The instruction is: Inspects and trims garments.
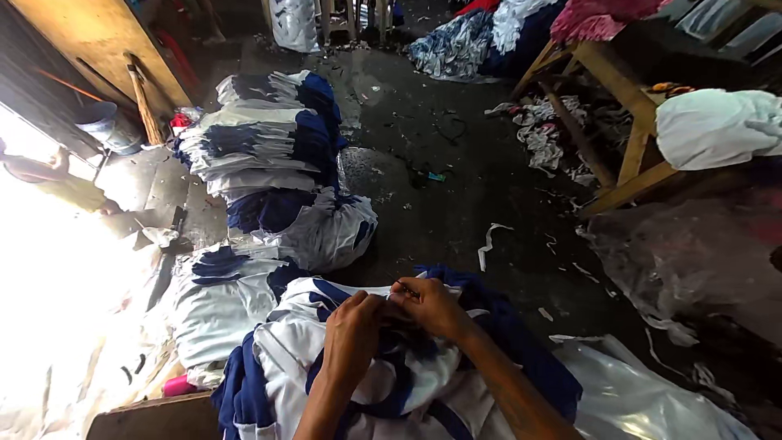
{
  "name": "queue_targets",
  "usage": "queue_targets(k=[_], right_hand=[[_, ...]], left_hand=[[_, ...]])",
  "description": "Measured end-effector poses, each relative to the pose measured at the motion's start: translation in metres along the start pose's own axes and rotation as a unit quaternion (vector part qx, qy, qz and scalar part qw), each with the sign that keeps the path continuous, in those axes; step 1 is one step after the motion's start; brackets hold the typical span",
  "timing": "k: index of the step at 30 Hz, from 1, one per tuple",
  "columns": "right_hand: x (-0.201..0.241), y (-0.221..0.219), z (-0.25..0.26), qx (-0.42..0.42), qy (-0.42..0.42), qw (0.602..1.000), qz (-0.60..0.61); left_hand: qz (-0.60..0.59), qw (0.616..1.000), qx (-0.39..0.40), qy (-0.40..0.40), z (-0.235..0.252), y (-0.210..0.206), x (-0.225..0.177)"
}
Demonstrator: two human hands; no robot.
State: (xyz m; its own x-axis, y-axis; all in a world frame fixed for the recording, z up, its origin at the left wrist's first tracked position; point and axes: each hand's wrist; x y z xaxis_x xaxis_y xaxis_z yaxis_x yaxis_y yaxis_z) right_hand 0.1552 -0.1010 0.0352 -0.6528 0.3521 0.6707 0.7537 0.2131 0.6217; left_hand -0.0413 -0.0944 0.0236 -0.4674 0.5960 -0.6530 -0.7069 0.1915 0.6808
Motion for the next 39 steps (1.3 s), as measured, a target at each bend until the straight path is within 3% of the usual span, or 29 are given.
queue_targets(k=[2,6,9,13,20,24,27,29,32,35,39], right_hand=[[0.000,0.000,-0.002,-0.018,0.000,1.000,-0.011],[-0.004,-0.003,-0.006,-0.046,0.021,0.999,-0.020],[0.001,0.006,-0.017,-0.040,0.072,0.997,0.000],[0.017,0.019,-0.032,-0.043,0.115,0.985,-0.123],[0.040,0.028,-0.020,-0.005,0.113,0.964,-0.239],[0.042,0.024,-0.013,0.022,0.130,0.956,-0.262],[0.028,0.023,-0.003,0.006,0.137,0.970,-0.202],[0.017,0.029,0.004,0.007,0.092,0.984,-0.150],[0.015,0.024,-0.002,0.062,-0.017,0.977,-0.205],[0.008,0.011,-0.020,0.014,-0.020,0.980,-0.198],[-0.011,-0.010,-0.038,-0.145,0.099,0.972,-0.154]], left_hand=[[0.004,1.000,-0.007,0.015,0.002,0.001,-0.001],[-0.065,0.988,0.074,0.120,0.004,0.013,-0.007],[-0.113,0.979,0.055,0.160,0.002,0.019,-0.006],[-0.125,0.976,0.050,0.173,-0.002,0.021,-0.003],[-0.122,0.975,0.054,0.178,0.000,0.022,-0.009],[-0.125,0.976,0.044,0.170,-0.001,0.024,-0.008],[-0.142,0.972,0.039,0.181,-0.003,0.025,-0.006],[-0.154,0.970,0.026,0.187,-0.004,0.023,-0.004],[-0.167,0.972,0.031,0.164,-0.007,0.024,-0.003],[-0.213,0.961,0.105,0.144,-0.005,0.036,0.004],[-0.250,0.927,0.241,0.144,0.012,0.052,0.014]])
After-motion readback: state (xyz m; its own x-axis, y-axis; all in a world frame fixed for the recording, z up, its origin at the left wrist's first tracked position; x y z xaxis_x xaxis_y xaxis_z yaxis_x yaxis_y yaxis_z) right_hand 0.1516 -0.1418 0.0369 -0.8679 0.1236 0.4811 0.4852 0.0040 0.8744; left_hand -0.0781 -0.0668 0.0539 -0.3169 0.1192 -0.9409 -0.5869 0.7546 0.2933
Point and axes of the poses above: each hand's wrist, its own z-axis towards the middle knuckle, its own y-axis out of the back of the hand, x = y × z, and after that the axes turned 13 degrees about -y, right-handed
